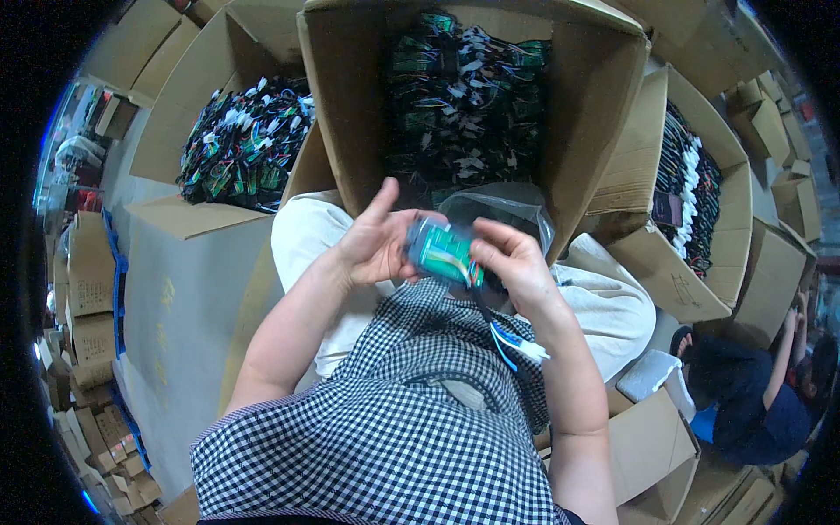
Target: Picking electronic circuit boards from a bulk container and placing them into individual plastic bags for packaging.
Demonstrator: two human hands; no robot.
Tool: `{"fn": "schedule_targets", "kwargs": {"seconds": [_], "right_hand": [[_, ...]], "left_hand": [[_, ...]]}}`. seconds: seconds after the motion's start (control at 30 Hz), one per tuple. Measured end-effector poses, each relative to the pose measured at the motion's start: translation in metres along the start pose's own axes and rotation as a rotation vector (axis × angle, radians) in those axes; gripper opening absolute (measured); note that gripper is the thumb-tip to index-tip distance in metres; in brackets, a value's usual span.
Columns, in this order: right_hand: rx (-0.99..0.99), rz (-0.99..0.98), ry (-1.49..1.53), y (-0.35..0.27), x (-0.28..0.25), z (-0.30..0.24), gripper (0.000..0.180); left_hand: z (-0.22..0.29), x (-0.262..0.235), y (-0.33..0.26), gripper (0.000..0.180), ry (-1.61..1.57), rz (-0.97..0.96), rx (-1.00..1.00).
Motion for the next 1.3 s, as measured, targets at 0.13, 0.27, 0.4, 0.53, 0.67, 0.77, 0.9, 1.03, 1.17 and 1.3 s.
{"fn": "schedule_targets", "kwargs": {"seconds": [0.13, 0.27, 0.4, 0.53, 0.67, 0.77, 0.9, 1.03, 1.17, 1.3], "right_hand": [[-0.329, 0.392, 0.264, 0.008, 0.002, 0.000, 0.052], [-0.480, 0.391, 0.027, 0.013, 0.063, 0.021, 0.055], [-0.295, 0.010, 0.228, 0.031, 0.062, 0.037, 0.044], [-0.228, 0.424, -0.858, 0.052, -0.034, 0.067, 0.031], [-0.087, 0.339, -1.467, 0.090, -0.080, 0.115, 0.019], [-0.085, 0.301, -1.655, 0.115, -0.105, 0.153, 0.018], [-0.097, 0.234, -1.604, 0.104, -0.091, 0.120, 0.017], [-0.309, 0.468, -1.447, 0.076, -0.095, 0.088, 0.014], [-0.568, 0.702, -1.261, 0.053, -0.085, 0.060, 0.012], [-0.551, 0.708, -0.942, 0.039, -0.081, 0.050, 0.011]], "left_hand": [[-0.028, 0.005, 0.008, 0.089, 0.183, 0.165, 0.421], [-0.042, -0.007, -0.004, 0.055, -0.030, 0.359, 0.555], [-0.025, -0.025, -0.026, 0.039, -0.231, 0.368, 0.700], [-0.011, -0.072, -0.062, 0.049, -0.156, 0.497, 0.744], [-0.018, -0.069, -0.040, 0.035, -0.112, 0.523, 0.639], [-0.020, -0.064, -0.026, 0.036, -0.070, 0.536, 0.589], [-0.023, -0.071, -0.026, 0.041, 0.058, 0.570, 0.563], [-0.023, -0.064, -0.015, 0.047, 0.174, 0.623, 0.485], [-0.029, -0.061, -0.012, 0.039, 0.149, 0.589, 0.527], [-0.036, -0.046, -0.011, 0.035, 0.120, 0.541, 0.507]]}}
Point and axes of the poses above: each hand's wrist, its own y-axis towards the middle knuckle, its own x-axis out of the palm, z = x × y, the point moved 7 cm from there along y, towards the middle knuckle, and after that the axes turned 1 degree about -y, right-handed, at the moved point
